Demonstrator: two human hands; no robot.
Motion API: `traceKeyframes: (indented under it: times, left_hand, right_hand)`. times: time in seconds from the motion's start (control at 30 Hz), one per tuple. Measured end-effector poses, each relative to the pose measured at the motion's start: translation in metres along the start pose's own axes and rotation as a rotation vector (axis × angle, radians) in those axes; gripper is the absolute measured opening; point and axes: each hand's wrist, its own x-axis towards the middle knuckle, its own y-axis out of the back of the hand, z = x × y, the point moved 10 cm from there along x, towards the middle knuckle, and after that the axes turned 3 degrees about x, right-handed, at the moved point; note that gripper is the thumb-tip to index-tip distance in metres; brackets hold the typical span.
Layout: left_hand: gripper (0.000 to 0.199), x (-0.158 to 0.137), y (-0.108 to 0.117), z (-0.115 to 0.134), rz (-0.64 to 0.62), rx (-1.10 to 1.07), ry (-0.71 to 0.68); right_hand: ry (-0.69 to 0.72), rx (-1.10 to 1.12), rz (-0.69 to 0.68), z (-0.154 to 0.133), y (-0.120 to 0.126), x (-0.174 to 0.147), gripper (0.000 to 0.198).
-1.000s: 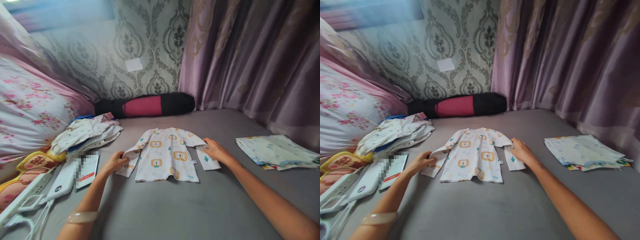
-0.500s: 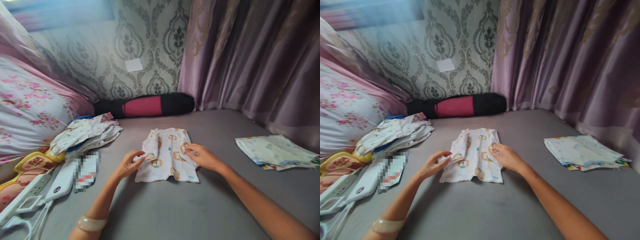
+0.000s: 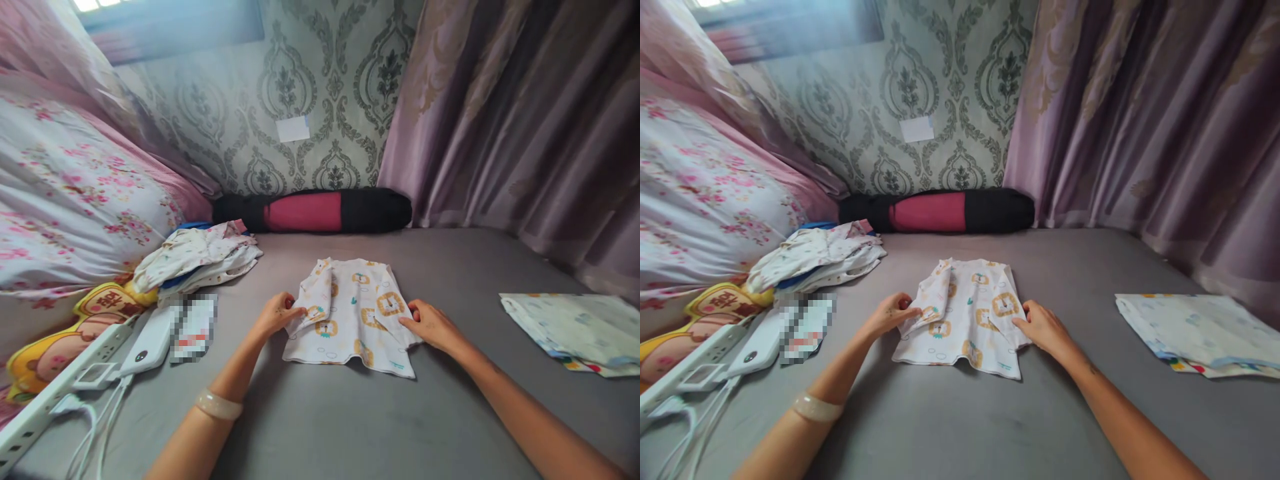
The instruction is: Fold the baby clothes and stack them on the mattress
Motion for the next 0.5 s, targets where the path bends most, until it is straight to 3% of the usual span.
traceKeyframes:
  times: [0.13, 0.23, 0.37, 0.5]
  left_hand:
    - [0.044, 0.006, -0.008, -0.003, -0.091, -0.027, 0.017]
    - [0.04, 0.014, -0.004, -0.01, -0.183, -0.138, 0.041]
    - [0.039, 0.029, 0.042, -0.023, -0.126, -0.283, 0.042]
    - [0.048, 0.049, 0.098, -0.04, -0.023, -0.319, -0.004]
  right_hand:
    - [-0.027, 0.121, -0.079, 0.009, -0.006, 0.008, 0.024]
    - [-0.022, 0.264, -0.119, 0.014, 0.01, 0.014, 0.021]
    - [-0.097, 0.318, -0.013, 0.041, 0.07, 0.031, 0.017]
    - [-0.105, 0.204, 0.108, 0.075, 0.131, 0.06, 0.015]
